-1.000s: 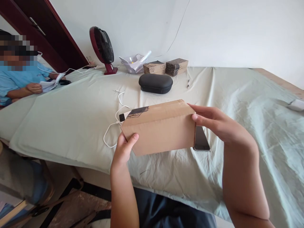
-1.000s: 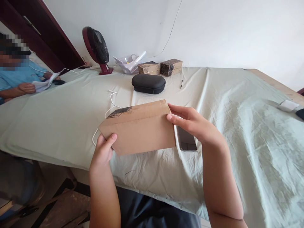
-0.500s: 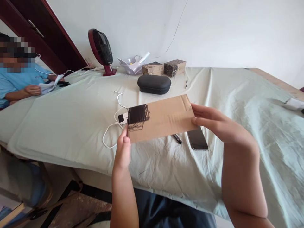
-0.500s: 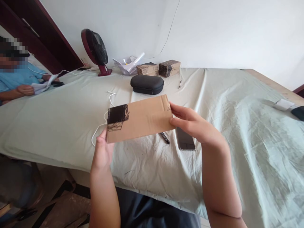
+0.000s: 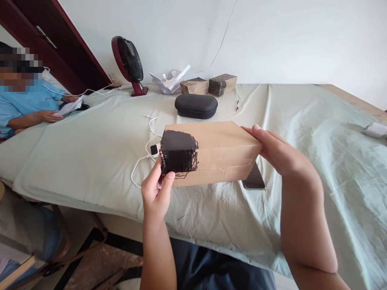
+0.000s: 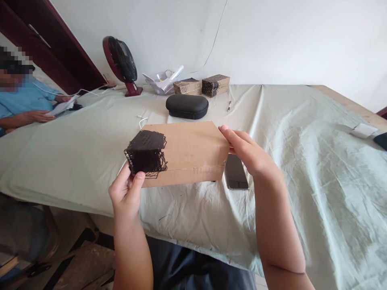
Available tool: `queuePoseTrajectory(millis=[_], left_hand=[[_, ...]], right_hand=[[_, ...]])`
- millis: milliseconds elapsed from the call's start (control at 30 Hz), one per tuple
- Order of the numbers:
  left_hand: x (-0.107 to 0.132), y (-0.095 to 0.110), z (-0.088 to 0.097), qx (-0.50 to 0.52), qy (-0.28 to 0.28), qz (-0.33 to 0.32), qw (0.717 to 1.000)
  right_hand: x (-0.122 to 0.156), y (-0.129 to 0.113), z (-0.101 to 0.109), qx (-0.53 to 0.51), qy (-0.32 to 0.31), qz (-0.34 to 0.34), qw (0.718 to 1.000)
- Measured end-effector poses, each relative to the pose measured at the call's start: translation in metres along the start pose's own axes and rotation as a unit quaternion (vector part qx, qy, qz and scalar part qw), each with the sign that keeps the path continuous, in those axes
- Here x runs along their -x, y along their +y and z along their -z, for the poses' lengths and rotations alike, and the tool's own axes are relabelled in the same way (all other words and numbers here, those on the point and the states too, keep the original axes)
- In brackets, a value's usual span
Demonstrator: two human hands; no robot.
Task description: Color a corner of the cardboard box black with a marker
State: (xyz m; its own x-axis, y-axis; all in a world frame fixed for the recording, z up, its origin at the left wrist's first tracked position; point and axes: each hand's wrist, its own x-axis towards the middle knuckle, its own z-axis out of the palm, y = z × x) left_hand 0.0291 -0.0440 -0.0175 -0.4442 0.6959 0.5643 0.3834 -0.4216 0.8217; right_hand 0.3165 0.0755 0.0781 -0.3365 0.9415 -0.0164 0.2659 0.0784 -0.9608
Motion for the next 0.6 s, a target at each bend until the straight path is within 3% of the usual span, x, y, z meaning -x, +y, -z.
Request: queuePoseTrajectory(millis=[100, 233, 333, 433, 500, 600], left_hand=[[0.003, -0.004, -0.005, -0.032, 0.020, -0.028, 0.999], [0.004, -0.010, -0.009, -0.046, -0.003, -0.039, 0.998], [0.002, -0.008, -0.010, -0.021, -0.055, -0.016, 0.998], [-0.001, -0.004, -0.015, 0.046, -0.099, 0.016, 0.994], [-0.001, -0.003, -0.019, 0.087, -0.064, 0.046, 0.993], [0.000, -0.002, -0.025, 0.109, 0.039, 0.073, 0.991]], right_hand=[[-0.012, 0.004, 0.000, -0.039, -0.016, -0.027, 0.999], [-0.023, 0.011, 0.002, -0.081, -0.034, -0.065, 0.994], [-0.023, 0.010, 0.003, -0.081, -0.038, -0.030, 0.996], [-0.016, 0.004, 0.005, -0.079, -0.071, 0.050, 0.993], [-0.011, 0.000, 0.006, -0.076, -0.097, 0.107, 0.987], [-0.003, -0.005, 0.008, -0.066, -0.106, 0.157, 0.980]])
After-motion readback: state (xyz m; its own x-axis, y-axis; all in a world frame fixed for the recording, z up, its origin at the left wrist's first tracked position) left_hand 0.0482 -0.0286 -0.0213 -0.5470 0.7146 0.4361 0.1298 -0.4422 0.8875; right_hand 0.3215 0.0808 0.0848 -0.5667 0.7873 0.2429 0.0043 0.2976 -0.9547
